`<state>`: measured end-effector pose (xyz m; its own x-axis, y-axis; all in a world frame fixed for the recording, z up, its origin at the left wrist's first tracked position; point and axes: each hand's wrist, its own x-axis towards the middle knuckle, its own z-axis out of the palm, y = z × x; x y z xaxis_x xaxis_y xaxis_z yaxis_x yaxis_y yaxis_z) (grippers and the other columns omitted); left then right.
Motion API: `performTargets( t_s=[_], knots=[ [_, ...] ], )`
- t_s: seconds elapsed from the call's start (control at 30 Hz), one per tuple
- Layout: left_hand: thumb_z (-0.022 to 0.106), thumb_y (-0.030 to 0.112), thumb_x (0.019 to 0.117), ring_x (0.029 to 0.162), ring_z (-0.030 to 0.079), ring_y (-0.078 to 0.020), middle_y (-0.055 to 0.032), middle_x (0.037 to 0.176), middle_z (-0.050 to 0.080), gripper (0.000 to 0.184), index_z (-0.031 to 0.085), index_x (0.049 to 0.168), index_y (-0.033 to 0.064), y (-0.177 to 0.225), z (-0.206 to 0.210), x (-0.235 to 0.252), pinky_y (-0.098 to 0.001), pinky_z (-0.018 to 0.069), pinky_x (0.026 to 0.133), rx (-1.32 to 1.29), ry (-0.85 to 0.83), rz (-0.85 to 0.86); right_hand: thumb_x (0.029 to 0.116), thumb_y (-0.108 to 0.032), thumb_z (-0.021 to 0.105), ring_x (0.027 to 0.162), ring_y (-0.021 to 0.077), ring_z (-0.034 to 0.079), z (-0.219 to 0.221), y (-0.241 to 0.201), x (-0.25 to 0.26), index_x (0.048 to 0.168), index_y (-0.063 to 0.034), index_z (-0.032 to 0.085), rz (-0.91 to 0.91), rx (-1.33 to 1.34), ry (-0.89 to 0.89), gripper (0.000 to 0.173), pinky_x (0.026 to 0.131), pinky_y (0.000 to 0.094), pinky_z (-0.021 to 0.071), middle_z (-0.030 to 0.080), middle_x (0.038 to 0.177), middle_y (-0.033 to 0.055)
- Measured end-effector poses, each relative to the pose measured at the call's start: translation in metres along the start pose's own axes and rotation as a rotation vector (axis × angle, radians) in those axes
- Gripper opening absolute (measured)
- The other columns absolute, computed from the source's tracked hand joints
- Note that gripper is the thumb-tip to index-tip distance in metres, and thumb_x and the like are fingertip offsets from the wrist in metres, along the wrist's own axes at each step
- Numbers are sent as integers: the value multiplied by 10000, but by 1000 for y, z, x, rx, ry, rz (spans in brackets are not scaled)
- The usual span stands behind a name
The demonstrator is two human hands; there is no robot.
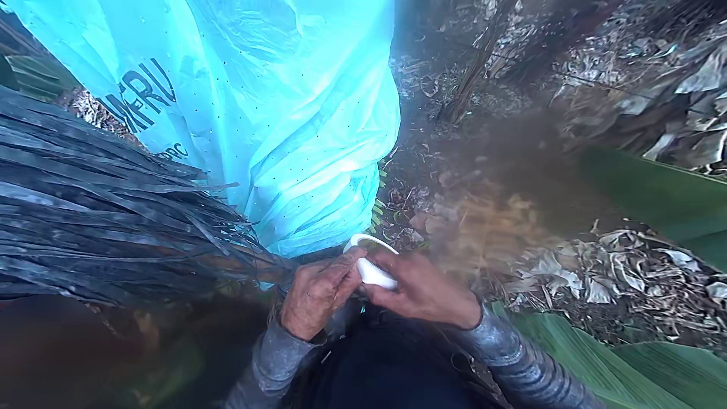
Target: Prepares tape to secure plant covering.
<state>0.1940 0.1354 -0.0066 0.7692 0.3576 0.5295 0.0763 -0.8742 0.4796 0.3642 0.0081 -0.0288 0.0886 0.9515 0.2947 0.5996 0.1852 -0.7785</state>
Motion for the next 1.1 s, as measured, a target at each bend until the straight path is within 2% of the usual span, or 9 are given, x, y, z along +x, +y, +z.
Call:
performTargets(
  t_s=[0.03,0.17,0.4,0.6,0.7,0.83,0.9,1.0,1.1],
  knots=[
    [620,109,948,591,663,-93,-79,733,736,228,783,1078,15,-1,0,1,-209,547,594,-20,-6,-15,948,-367,651,622,144,644,0,0,1,1093,-67,687,7,0,1,336,570,341,520,662,714,57],
    [622,128,968,650,687,-48,-72,799,759,259,761,1148,4,0,-9,6,-188,571,650,-153,-124,-102,931,-350,656,613,133,636,0,1,3,1055,-81,690,17,-9,24,298,555,334,511,653,703,48],
    [625,115,934,588,675,-71,-58,713,732,228,788,1064,23,0,1,5,-218,568,580,-77,-35,-159,938,-338,640,617,158,648,3,5,8,1078,-72,701,6,-45,27,307,558,346,515,662,709,62],
    [591,126,987,616,687,-51,-45,755,738,257,754,1141,0,1,3,7,-222,598,602,-243,-80,-240,938,-358,639,609,172,648,-1,7,7,1041,-86,699,18,-80,22,297,548,378,517,650,685,57],
    [635,120,954,601,680,-38,-31,733,735,214,770,1077,9,0,6,9,-206,591,588,-229,-46,-238,945,-365,631,614,180,650,-1,6,8,1043,-92,697,21,-103,24,298,554,386,515,646,683,57],
    [623,100,943,575,672,-49,-38,704,723,202,778,1037,10,-1,16,10,-217,586,561,-188,37,-234,938,-358,632,630,185,662,2,9,7,1077,-81,715,26,-106,69,320,570,389,528,670,708,64],
    [611,95,958,602,690,-59,-45,735,736,217,770,1077,7,-2,17,10,-226,599,588,-223,21,-241,940,-359,639,635,180,666,1,12,6,1075,-80,716,37,-98,80,319,575,389,533,677,715,62],
    [623,98,962,641,684,-38,-49,784,745,276,732,1193,-7,-4,10,12,-206,592,632,-315,-93,-231,940,-366,645,644,171,664,-4,13,6,1061,-90,711,45,-104,77,309,584,386,536,677,720,54],
    [648,80,922,603,648,-7,-43,747,732,265,744,1150,-15,-3,7,12,-165,558,598,-299,-83,-190,936,-357,646,639,162,659,-4,11,6,1037,-88,713,26,-106,73,295,580,371,531,673,716,53]
  ],
)
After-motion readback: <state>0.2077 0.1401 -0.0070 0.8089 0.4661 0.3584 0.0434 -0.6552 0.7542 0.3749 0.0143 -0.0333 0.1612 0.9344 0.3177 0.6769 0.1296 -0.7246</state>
